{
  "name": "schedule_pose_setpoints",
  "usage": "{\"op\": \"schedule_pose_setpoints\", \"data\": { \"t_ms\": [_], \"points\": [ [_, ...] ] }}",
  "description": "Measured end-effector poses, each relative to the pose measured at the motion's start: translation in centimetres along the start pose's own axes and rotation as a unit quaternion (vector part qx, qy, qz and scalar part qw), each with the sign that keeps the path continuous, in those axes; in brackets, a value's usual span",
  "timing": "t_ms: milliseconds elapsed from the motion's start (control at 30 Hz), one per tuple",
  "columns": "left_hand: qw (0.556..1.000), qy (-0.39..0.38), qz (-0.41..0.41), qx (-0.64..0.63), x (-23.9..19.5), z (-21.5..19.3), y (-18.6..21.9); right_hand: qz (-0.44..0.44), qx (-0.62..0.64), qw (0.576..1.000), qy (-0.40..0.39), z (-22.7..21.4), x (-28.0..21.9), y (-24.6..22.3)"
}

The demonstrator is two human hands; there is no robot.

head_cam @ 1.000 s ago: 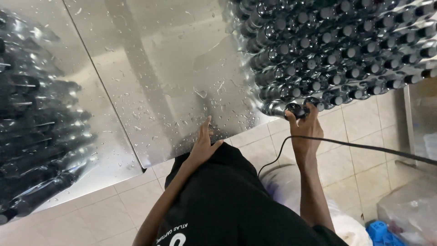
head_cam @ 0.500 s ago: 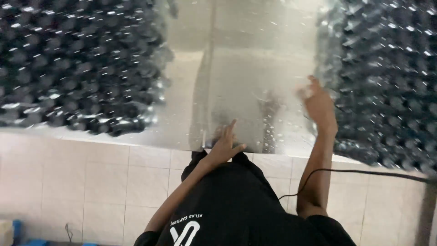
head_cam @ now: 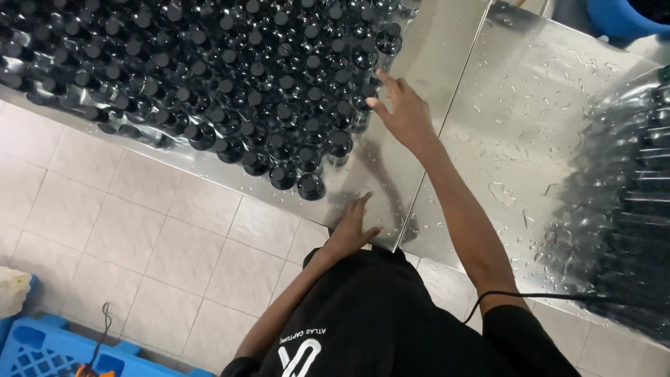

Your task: The person repeatedly picks up clear plastic bottles from a large pile on a stainless steel table. They use a handheld filling device to fill each bottle with liquid and then place the filled bottle onto a separate section of the table. The process is repeated continuously throughout the video.

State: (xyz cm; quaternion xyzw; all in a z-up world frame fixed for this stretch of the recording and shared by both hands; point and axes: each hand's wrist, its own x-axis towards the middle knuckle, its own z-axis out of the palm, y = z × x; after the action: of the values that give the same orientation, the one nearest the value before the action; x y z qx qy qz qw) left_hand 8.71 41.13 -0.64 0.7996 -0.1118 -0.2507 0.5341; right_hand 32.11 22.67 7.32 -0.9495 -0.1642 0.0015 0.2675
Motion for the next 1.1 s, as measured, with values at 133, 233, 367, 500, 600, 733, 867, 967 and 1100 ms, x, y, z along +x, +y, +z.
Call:
{"op": "schedule_pose_setpoints", "data": {
  "t_ms": [133, 233, 367, 500, 600, 733, 867, 967, 1100],
  "points": [
    [1.000, 0.020, 0.020, -0.004, 0.5, -1.6, 2.0, -0.032, -0.141, 0.989, -0.019, 2.8, 2.4, -0.1],
    [0.997, 0.068, 0.045, 0.015, 1.2, -1.4, 2.6, -0.034, -0.149, 0.988, -0.009, 3.7, 1.3, 1.6],
    [0.977, 0.158, 0.133, 0.044, 3.2, -1.0, 3.0, 0.090, -0.015, 0.996, 0.007, 1.0, -3.8, 2.0],
    [0.963, 0.201, 0.166, 0.065, 7.0, -0.6, 6.0, 0.137, 0.086, 0.984, 0.081, -5.9, -10.8, -1.2],
    [0.982, 0.136, 0.129, 0.026, 9.0, 1.3, 10.0, 0.172, 0.121, 0.970, 0.123, -11.2, -14.6, -1.4],
    [0.998, -0.007, 0.023, 0.059, 11.8, 6.5, 11.0, 0.242, 0.218, 0.935, 0.138, -15.9, -17.7, 1.6],
    [0.983, -0.103, -0.037, -0.150, 14.4, 11.9, 8.2, 0.341, 0.278, 0.892, 0.098, -18.3, -22.2, 6.2],
    [0.958, -0.130, -0.099, -0.237, 14.3, 14.8, 6.3, 0.377, 0.289, 0.875, 0.093, -17.8, -27.0, 10.5],
    [0.961, -0.119, -0.163, -0.188, 14.2, 18.7, 3.3, 0.411, 0.298, 0.860, 0.056, -15.6, -33.3, 15.1]
  ]
}}
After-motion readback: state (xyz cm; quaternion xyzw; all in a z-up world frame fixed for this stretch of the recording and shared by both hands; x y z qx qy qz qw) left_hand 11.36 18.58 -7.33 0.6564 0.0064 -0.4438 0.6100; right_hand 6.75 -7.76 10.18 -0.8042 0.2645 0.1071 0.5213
